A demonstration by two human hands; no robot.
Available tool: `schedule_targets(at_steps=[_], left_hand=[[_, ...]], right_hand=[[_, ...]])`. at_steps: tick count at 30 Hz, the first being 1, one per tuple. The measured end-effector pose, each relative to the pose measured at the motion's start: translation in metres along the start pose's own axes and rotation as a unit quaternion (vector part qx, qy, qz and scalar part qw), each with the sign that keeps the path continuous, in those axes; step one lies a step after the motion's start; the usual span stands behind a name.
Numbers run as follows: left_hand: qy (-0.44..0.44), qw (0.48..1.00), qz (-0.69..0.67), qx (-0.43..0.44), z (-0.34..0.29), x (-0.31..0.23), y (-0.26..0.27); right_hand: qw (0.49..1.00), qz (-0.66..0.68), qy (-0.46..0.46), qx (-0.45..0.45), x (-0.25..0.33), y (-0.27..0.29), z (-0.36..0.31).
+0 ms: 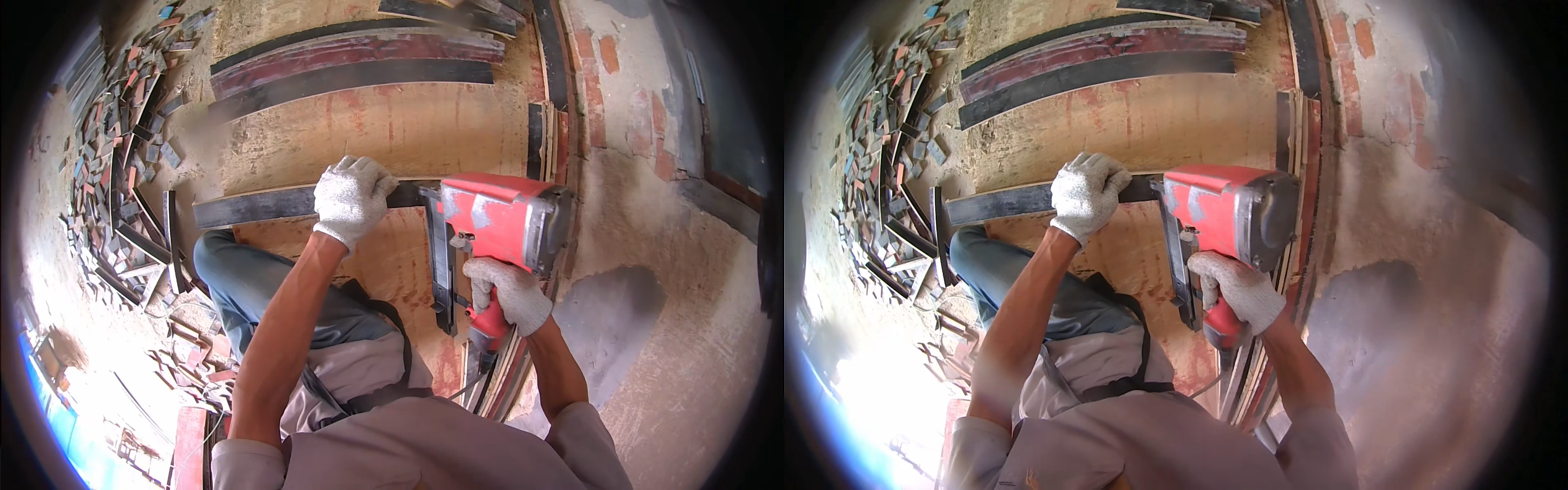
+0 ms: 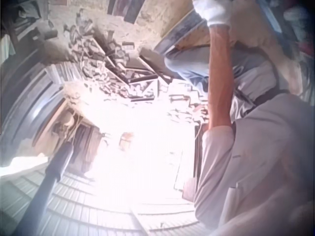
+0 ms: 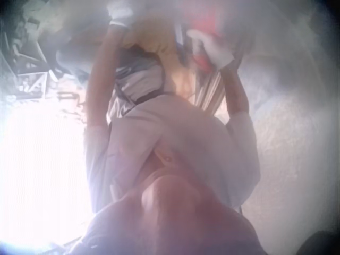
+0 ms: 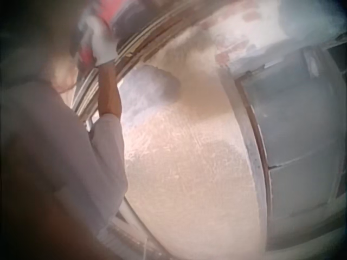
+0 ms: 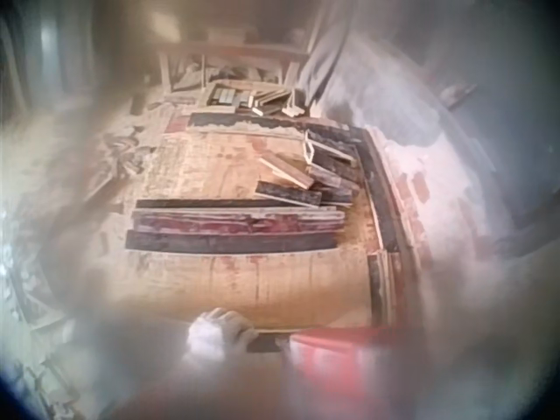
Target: The person sits on the floor and installs wooden floorboards one by one. They place each board into position and secure it using a red nail gun. The person repeats this process for several boards, gradually covering the floor area.
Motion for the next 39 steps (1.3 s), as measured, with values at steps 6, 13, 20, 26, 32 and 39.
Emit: schedule_targets(at_steps=[6,13,20,26,32,39], left_hand=[[0.004,1.0,0.012,-0.001,0.001,-0.001,0.004],[0.215,0.893,0.309,-0.246,-0.065,0.099,0.123],[0.482,0.868,0.103,-0.07,-0.104,0.177,0.191],[0.51,0.724,-0.432,-0.172,-0.107,0.1,0.125],[0.489,0.695,-0.505,-0.153,-0.121,0.099,0.058],[0.504,0.676,-0.514,-0.156,-0.122,0.098,0.06]], right_hand=[[1.0,0.006,0.01,-0.024,-0.002,0.002,-0.003],[0.998,0.058,0.018,-0.031,-0.023,-0.001,0.0],[0.996,0.019,0.068,-0.048,-0.025,0.005,0.003],[0.994,0.042,0.067,-0.076,-0.031,0.019,-0.013],[0.995,0.027,0.061,-0.074,-0.04,0.017,-0.021],[0.997,-0.001,0.048,-0.067,-0.034,0.006,-0.012]])
Point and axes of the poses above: each hand's wrist, its own z-axis towards the middle knuckle, its own y-axis out of the back of the hand, x = y × z, the point moved 5 cm from there along z, towards the middle knuckle, and after that the axes turned 5 degrees about -z, right-handed, at the moved point
